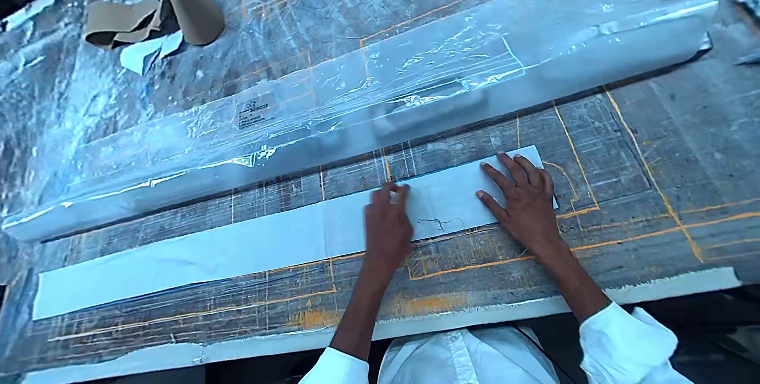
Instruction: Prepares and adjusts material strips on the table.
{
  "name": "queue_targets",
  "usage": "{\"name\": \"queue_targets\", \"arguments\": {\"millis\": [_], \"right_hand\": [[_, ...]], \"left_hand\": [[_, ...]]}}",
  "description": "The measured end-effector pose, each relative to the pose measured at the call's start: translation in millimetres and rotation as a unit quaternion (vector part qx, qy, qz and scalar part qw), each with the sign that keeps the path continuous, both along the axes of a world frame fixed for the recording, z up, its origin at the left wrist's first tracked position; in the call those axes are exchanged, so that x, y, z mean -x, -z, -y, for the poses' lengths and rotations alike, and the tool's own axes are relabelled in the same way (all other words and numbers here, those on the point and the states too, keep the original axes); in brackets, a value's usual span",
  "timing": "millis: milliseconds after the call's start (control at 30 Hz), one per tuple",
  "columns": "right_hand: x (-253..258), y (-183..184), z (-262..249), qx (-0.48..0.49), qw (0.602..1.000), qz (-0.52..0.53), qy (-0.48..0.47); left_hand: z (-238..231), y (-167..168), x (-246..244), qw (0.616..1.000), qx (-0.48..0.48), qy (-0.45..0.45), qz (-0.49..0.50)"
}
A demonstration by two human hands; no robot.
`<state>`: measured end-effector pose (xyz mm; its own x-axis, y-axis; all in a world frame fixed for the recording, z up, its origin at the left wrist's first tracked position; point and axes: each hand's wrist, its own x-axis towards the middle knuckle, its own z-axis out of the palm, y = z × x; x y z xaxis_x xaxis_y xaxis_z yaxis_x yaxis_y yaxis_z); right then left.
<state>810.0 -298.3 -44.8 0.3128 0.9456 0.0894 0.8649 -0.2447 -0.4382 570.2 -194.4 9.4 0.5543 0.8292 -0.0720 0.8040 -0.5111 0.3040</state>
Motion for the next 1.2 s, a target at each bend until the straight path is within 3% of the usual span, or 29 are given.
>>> {"name": "queue_targets", "arguments": {"millis": [67,200,300,367,467,567,700,867,1033,1133,1200], "right_hand": [[-1,2,-1,-0.003,1.000,0.011,0.005],[-3,7,-6,-0.002,0.999,0.033,0.022],[-3,6,-6,-0.003,0.999,0.036,0.023],[-6,8,-8,-0.010,0.999,0.041,0.023],[-7,10,-7,-0.012,0.998,0.051,0.022],[4,0,-8,-0.005,0.998,0.061,0.026],[72,-18,-19,-0.064,0.997,0.043,0.016],[115,3,-26,0.041,0.997,0.063,-0.011],[111,9,-27,0.069,0.995,0.064,0.013],[109,16,-26,0.056,0.996,0.074,0.016],[106,17,-26,0.057,0.995,0.082,0.012]], "left_hand": [[10,3,-6,0.999,-0.004,0.040,-0.008],[-6,-4,-20,0.997,0.039,-0.062,-0.031],[2,-8,-37,0.996,0.074,0.044,-0.005],[-6,-5,-40,0.994,0.094,0.045,-0.041],[-30,-12,-7,0.994,0.100,-0.012,-0.046],[-32,-16,47,0.997,0.063,0.016,-0.032],[-31,0,103,0.997,0.056,0.042,-0.032],[-39,14,165,0.999,-0.010,0.005,0.044],[-57,35,256,0.991,-0.015,-0.130,0.001],[-63,22,273,0.980,-0.014,-0.196,0.021],[-55,20,257,0.989,0.000,-0.132,0.067]]}}
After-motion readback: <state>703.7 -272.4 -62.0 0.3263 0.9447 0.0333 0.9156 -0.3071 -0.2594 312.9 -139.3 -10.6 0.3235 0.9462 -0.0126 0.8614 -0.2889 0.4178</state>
